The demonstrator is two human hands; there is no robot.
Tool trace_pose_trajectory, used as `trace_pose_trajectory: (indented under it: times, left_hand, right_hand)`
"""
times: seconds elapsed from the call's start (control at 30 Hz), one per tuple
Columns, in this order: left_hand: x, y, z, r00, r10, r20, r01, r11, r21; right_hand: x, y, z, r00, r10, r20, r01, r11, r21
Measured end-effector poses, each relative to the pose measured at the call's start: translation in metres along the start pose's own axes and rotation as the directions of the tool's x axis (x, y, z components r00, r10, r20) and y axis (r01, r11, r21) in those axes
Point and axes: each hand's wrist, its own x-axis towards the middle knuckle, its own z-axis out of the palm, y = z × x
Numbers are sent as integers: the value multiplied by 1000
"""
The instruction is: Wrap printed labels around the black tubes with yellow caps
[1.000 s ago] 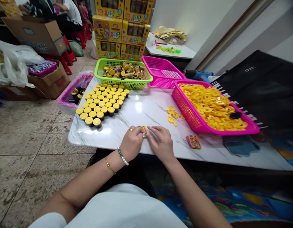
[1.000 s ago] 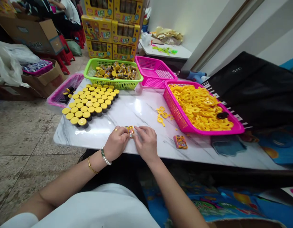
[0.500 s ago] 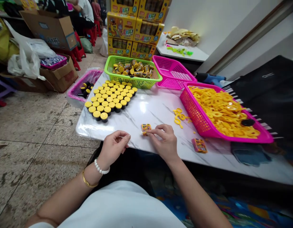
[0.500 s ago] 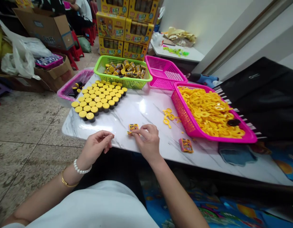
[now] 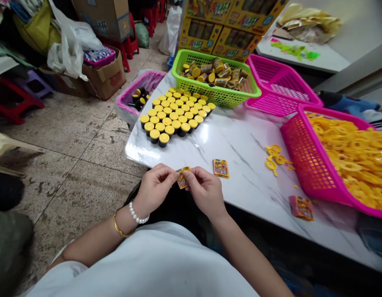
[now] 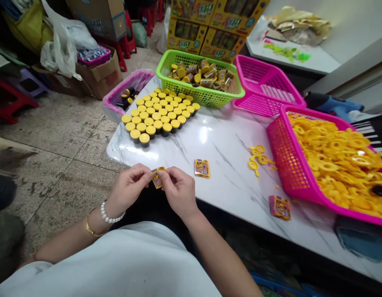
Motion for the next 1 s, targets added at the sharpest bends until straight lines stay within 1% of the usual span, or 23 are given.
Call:
trace_pose_trajectory:
  times: [0.07,0.1,0.2,0.33,0.43,0.5,0.57,0.67,0.7,0.8,0.87,0.93,1.0]
  left_hand:
    - [-5,3,-1,994,-50,-95,43,996,-73]
    - [-7,4,-2,991,-68,-116,56,993,-103]
    - [-13,5,-4,990,-83,-113,68,989,-131]
    - [-15,2,-5,986,-77,-145,56,988,-143]
    - [-12,0,-4,983,-19,-180,-4,992,-123]
    - [-9,-2,-4,977,22,-212,-48,992,-118]
    - [-6,-3,-7,968,16,-252,-51,990,-134]
    - [-3,-4,-16,961,-103,-258,53,980,-193]
    - [-2,-4,-19,958,-151,-245,100,973,-209]
    - [-1,-3,-31,940,-292,-179,237,932,-275]
    - [1,-1,-38,917,-375,-133,309,882,-356]
    - [3,-1,-44,894,-433,-114,345,829,-440]
    - [6,-2,-49,878,-462,-124,345,792,-504]
  right_hand:
    - [2,0,8,993,-26,-115,23,999,-35]
    - [3,0,12,987,-41,-157,34,998,-43]
    - [2,2,20,977,-75,-201,69,997,-36]
    - [2,5,27,966,-161,-203,150,986,-68]
    - [4,7,30,942,-273,-192,248,958,-146]
    - [5,7,31,920,-363,-145,329,919,-217]
    - [8,7,33,909,-413,-62,384,884,-267]
    - [11,4,36,897,-440,33,425,842,-332]
    - [12,3,37,885,-463,48,448,819,-359]
    - [14,-4,41,826,-558,85,538,734,-415]
    - [18,-10,42,806,-581,117,573,714,-403]
    - [27,-17,44,802,-589,97,572,712,-407]
    - [42,-22,47,787,-617,6,531,672,-516]
